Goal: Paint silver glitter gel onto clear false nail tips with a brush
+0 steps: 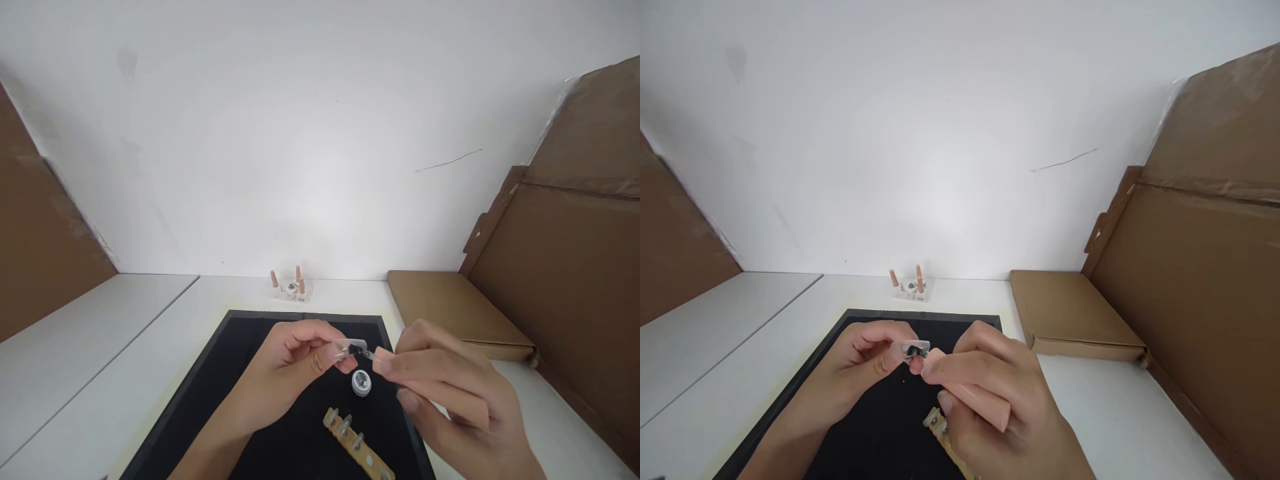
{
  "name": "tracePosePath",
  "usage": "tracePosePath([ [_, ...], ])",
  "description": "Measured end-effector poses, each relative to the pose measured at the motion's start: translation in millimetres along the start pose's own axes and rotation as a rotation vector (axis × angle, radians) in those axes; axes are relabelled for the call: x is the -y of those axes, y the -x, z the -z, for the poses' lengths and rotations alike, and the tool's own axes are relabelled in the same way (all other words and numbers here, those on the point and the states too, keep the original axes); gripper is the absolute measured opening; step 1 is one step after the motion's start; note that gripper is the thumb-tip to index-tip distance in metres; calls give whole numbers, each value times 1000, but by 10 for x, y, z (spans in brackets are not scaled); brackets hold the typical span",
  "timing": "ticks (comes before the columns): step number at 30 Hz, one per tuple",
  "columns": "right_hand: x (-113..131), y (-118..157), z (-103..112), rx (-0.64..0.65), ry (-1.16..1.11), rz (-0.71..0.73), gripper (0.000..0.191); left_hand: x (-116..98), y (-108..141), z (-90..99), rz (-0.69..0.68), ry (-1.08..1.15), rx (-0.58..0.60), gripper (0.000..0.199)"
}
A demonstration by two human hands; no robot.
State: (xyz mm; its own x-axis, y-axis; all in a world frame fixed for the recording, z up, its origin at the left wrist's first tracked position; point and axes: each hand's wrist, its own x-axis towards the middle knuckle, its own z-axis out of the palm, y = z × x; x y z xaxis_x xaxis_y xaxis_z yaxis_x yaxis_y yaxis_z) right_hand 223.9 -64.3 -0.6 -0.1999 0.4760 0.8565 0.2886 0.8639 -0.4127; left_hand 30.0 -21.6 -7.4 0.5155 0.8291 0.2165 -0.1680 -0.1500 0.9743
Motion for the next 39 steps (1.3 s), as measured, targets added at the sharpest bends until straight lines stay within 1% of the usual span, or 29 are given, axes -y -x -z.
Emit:
tracePosePath([
  [3, -12, 16, 12, -21, 43, 6, 38, 8, 5, -5, -16, -19, 8, 26],
  [8, -41, 60, 33, -17, 89, -24, 31, 21, 32, 15, -29, -16, 33, 19],
  [13, -12, 44, 20, -46, 74, 16, 28, 33, 34, 57, -51, -25, 35, 16],
  [15, 18, 18, 13, -14, 43, 15, 24, 33, 16, 57, -58, -45, 24, 16],
  [18, 63, -24, 2, 69, 21, 21, 25, 24, -16, 34, -85, -64, 12, 14],
  [21, 81, -49, -7, 100, 41, 10, 24, 12, -27, 7, -108, -81, 19, 14],
  [24, 73, -47, -12, 91, 53, 4, 23, 14, -7, 0, -135, -133, 22, 16],
  [28, 34, -27, -12, 33, 82, -7, 22, 46, 29, 10, -199, -225, 30, 18],
  [30, -1, -15, -1, 22, 96, 13, 23, 66, 40, 11, -232, -260, 24, 19],
  [33, -56, 9, 29, 41, 99, 60, 29, 86, 53, 9, -257, -289, 10, 19],
  [36, -75, 41, 59, 30, 100, 76, 33, 94, 69, 15, -280, -321, -5, 20],
  [38, -59, 58, 72, 7, 82, 57, 29, 95, 75, 25, -302, -356, -13, 20],
  [39, -45, 61, 76, 13, 62, 38, 23, 95, 73, 31, -313, -374, -19, 20],
])
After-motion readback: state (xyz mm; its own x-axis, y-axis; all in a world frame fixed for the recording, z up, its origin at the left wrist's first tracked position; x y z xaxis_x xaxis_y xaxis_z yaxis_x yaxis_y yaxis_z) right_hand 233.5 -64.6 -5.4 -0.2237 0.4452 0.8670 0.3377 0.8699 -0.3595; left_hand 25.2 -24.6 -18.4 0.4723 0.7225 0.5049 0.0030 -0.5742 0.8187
